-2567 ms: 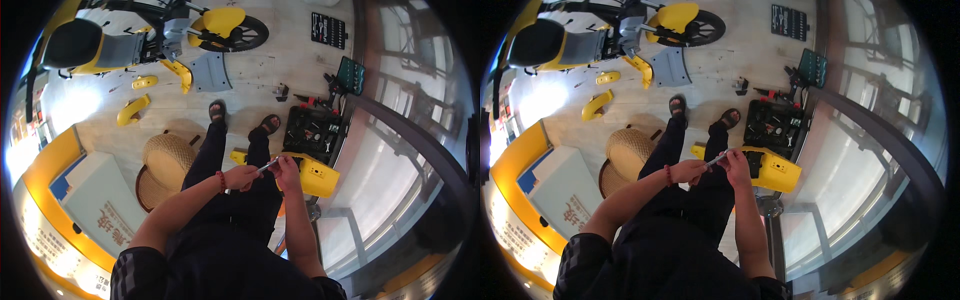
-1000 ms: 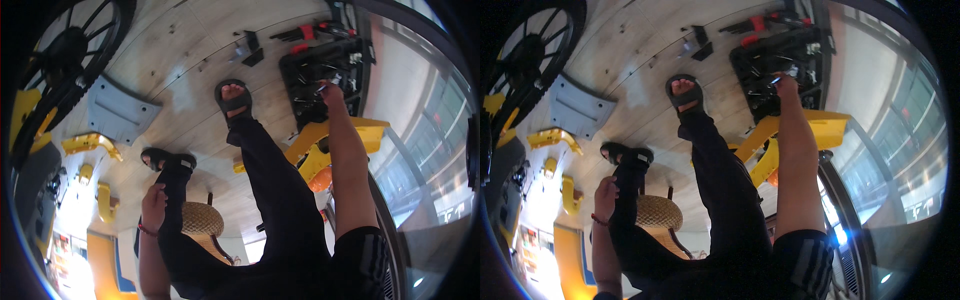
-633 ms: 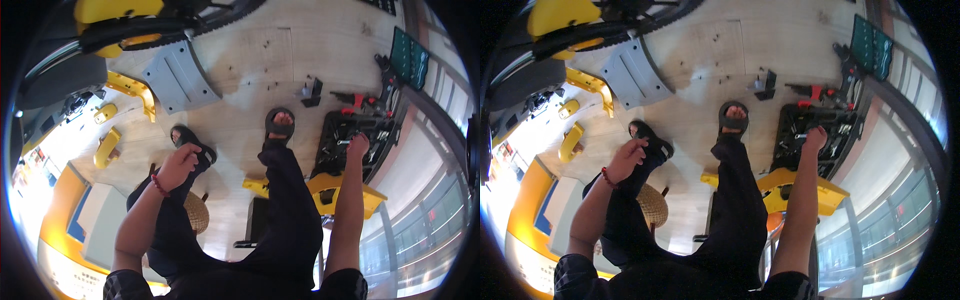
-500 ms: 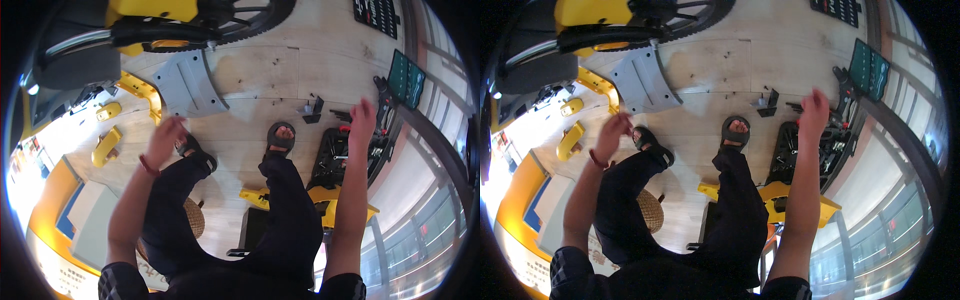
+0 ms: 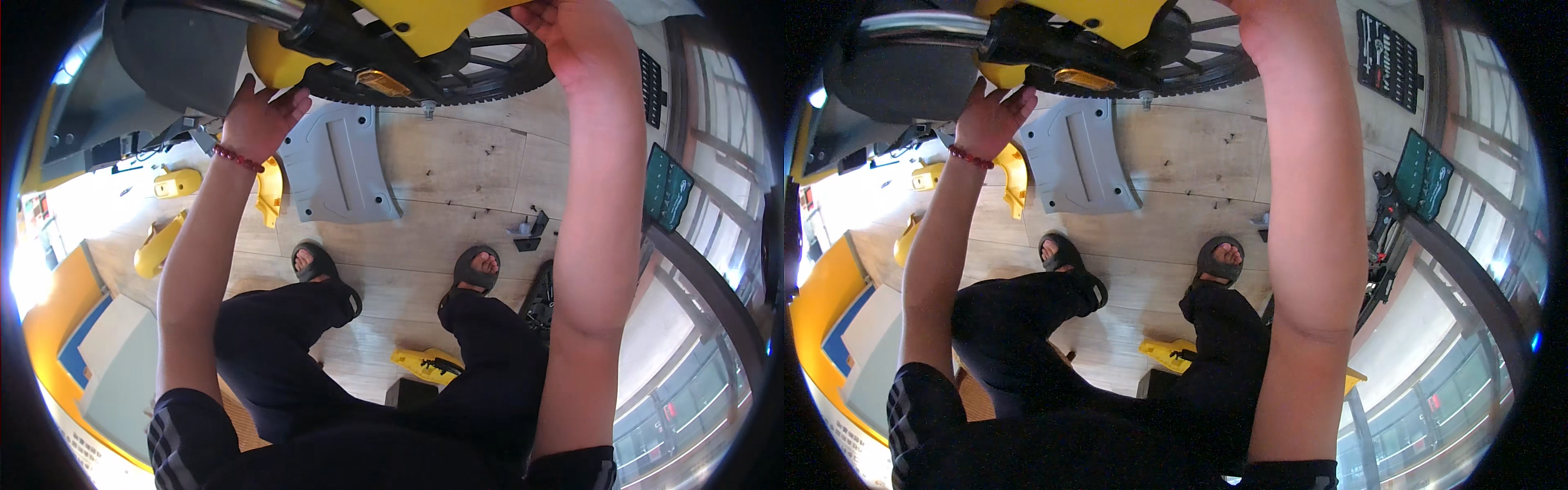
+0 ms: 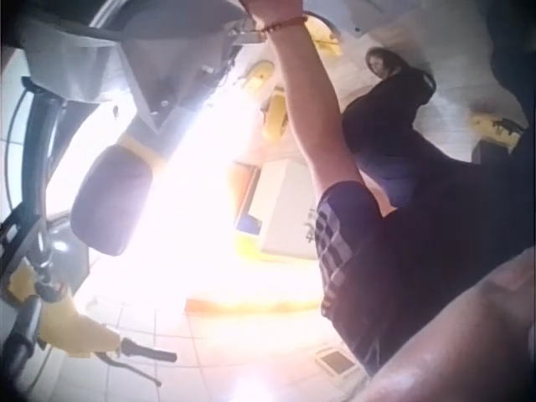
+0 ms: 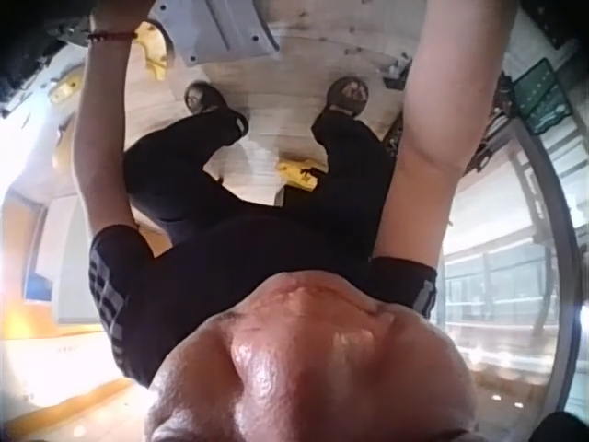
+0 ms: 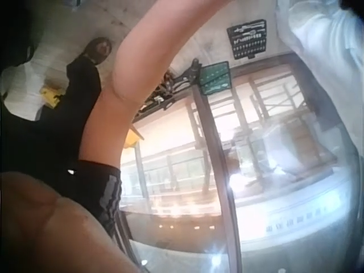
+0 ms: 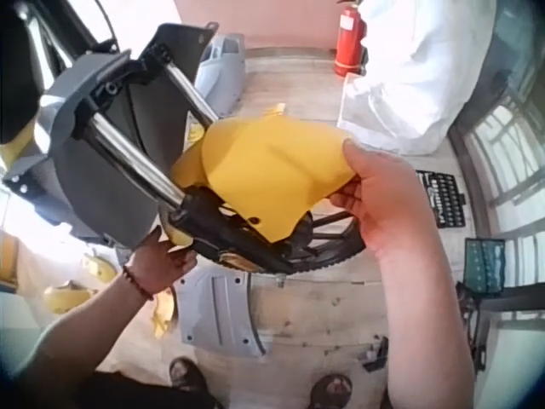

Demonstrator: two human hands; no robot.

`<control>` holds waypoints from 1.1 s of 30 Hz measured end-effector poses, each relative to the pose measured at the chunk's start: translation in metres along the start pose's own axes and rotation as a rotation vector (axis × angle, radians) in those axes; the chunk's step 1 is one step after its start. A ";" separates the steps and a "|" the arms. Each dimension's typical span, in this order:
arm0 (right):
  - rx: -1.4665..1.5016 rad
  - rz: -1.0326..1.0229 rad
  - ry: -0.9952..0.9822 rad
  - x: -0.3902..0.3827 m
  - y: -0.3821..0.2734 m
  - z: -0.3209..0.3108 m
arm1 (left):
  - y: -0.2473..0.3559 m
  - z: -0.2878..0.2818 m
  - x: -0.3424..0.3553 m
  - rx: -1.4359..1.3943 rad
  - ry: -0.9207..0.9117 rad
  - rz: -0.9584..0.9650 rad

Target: The user is repairing the front fender of a yellow motorcycle.

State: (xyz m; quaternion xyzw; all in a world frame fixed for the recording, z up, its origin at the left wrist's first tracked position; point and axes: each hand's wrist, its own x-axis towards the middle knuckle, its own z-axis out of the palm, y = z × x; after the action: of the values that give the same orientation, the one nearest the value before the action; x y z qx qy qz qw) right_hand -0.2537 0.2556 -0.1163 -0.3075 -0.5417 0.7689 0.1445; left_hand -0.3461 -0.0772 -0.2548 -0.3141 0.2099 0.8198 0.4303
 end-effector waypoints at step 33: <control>-0.459 -0.470 -0.030 0.002 0.034 -0.017 | -0.001 -0.011 0.031 0.660 0.028 0.538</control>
State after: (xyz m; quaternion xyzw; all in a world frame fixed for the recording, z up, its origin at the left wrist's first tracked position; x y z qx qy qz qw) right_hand -0.2407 0.2573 -0.1520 -0.1874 -0.7591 0.5768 0.2367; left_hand -0.3551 -0.0657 -0.2848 -0.1045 0.5414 0.7874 0.2755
